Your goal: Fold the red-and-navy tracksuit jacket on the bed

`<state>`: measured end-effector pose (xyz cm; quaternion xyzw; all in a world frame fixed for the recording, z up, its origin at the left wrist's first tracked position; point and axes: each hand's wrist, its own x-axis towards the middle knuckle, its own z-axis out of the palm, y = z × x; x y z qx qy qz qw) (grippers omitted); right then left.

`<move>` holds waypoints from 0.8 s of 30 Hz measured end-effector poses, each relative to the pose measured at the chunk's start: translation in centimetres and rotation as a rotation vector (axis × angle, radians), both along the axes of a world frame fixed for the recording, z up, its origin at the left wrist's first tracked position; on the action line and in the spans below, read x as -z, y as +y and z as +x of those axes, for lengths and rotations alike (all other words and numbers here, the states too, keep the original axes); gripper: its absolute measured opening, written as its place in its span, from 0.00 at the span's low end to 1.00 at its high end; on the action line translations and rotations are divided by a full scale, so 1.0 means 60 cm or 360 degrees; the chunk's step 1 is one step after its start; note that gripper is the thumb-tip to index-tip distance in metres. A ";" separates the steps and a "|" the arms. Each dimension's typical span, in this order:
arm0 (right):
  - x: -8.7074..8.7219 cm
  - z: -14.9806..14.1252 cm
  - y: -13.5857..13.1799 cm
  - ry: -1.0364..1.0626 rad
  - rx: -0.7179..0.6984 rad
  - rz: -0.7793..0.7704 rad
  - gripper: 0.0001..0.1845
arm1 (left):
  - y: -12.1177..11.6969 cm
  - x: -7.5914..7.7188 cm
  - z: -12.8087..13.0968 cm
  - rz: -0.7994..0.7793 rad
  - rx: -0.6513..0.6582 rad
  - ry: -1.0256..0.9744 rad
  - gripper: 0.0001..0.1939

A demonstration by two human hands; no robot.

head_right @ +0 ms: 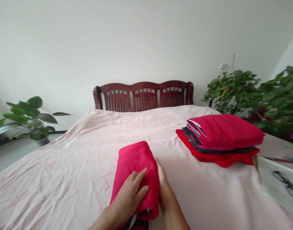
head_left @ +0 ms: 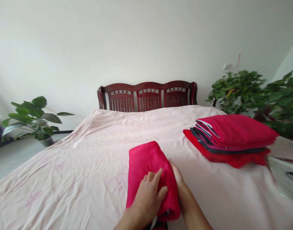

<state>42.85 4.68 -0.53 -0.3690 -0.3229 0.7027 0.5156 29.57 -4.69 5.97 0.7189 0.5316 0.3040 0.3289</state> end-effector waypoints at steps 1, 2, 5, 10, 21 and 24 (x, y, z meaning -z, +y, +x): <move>0.004 0.029 0.007 -0.0134 0.0026 -0.0017 0.32 | -0.009 0.021 0.013 0.0060 0.0097 0.0184 0.29; 0.005 0.053 0.012 -0.0290 0.0077 -0.0020 0.32 | -0.017 0.043 0.022 0.0092 0.0193 0.0342 0.29; -0.009 0.084 0.025 -0.0915 0.0253 0.0244 0.34 | -0.032 0.105 0.035 0.0222 0.0357 0.0583 0.36; -0.035 0.016 0.033 -0.1922 0.0061 0.1348 0.30 | -0.036 0.173 0.025 0.0486 0.0414 0.0620 0.41; 0.057 0.005 0.058 -0.2262 0.0218 0.1320 0.30 | 0.015 0.088 -0.116 -0.0402 -0.0966 -0.0963 0.39; 0.090 0.035 0.053 -0.2041 0.0494 0.0938 0.36 | 0.057 0.066 -0.114 -0.0843 -0.0893 -0.1319 0.39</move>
